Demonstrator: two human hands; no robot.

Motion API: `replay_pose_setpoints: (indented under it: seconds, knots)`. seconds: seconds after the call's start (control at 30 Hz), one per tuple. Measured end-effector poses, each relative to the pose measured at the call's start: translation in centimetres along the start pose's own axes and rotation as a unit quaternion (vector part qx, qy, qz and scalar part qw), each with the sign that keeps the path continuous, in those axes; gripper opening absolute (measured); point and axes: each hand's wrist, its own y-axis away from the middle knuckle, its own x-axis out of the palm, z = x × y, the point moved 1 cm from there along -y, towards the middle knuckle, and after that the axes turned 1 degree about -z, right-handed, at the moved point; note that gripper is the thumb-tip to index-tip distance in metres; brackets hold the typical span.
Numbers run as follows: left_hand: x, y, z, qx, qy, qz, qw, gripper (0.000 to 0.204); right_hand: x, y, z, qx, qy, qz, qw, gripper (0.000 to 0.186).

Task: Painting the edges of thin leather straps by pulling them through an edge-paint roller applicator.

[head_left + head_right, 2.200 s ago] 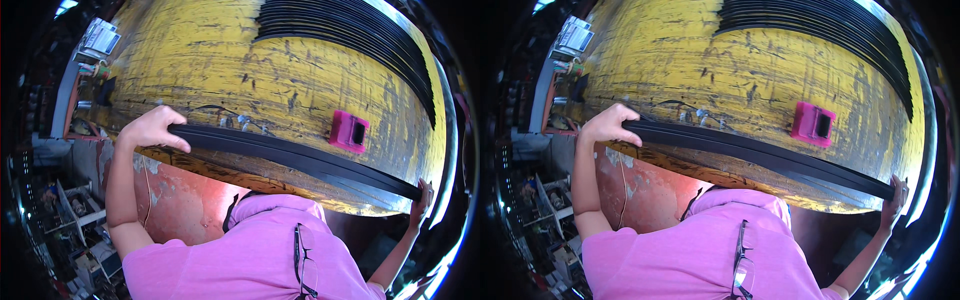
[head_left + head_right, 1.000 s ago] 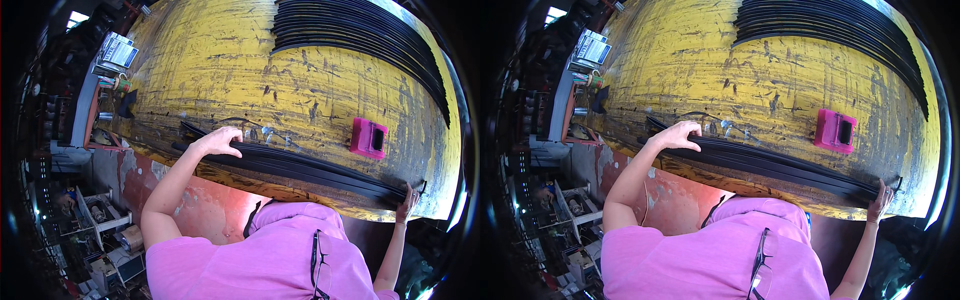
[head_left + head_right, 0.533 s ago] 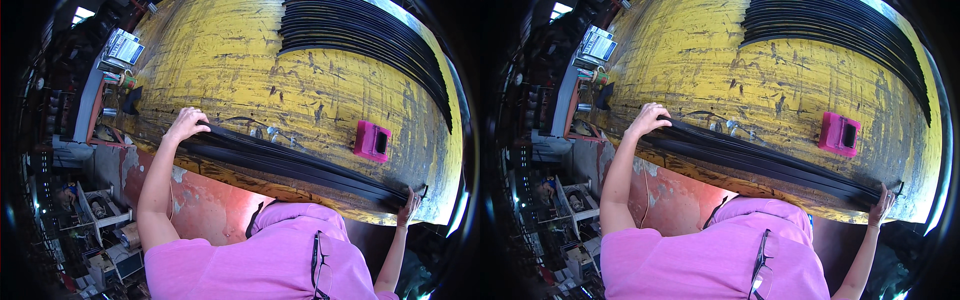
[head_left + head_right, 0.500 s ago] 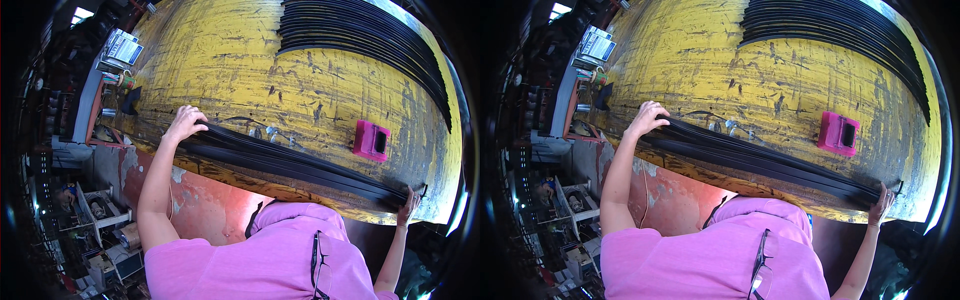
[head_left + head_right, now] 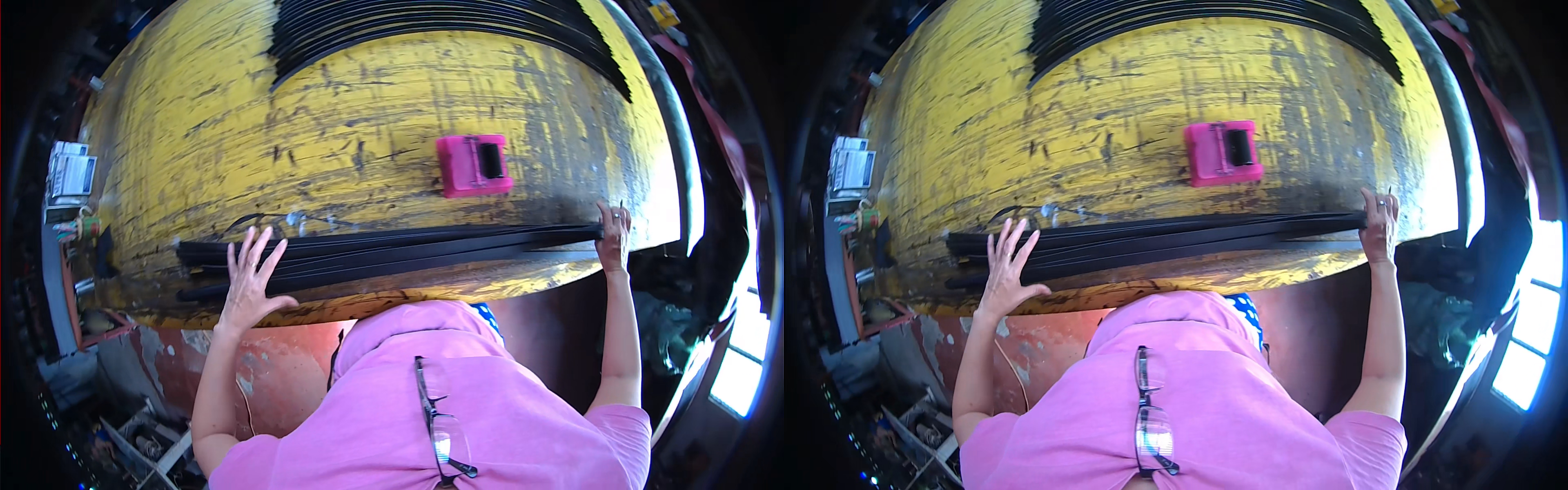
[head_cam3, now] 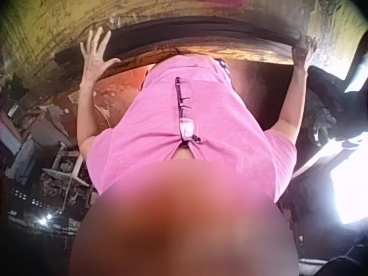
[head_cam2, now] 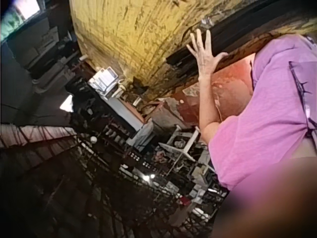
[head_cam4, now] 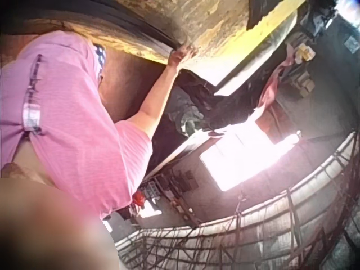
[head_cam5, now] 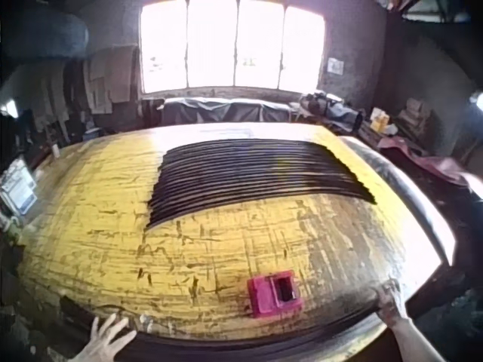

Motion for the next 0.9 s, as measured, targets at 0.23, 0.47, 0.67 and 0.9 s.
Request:
replay_pose_setpoints:
  seconds: [0.23, 0.47, 0.67, 0.9]
  knots:
    - [2.0, -0.2, -0.6, -0.028, -0.011, -0.009, 1.000, 0.097, -3.7, -0.9, -3.7, 0.169, 0.006, 0.178, 0.969, 0.095]
    - [2.8, -5.4, -8.9, 0.069, 0.112, -0.165, 0.978, 0.042, -5.2, -2.4, 0.9, -0.001, -0.237, 0.124, 0.964, 0.008]
    - [4.1, -10.1, -16.8, 0.135, 0.195, -0.169, 0.957, 0.031, -4.9, -2.3, -0.7, -0.022, -0.174, 0.116, 0.978, 0.014]
    - [6.3, -12.4, -21.1, 0.167, 0.216, -0.153, 0.950, 0.030, -3.3, -0.8, -4.1, -0.082, -0.195, 0.111, 0.971, 0.021]
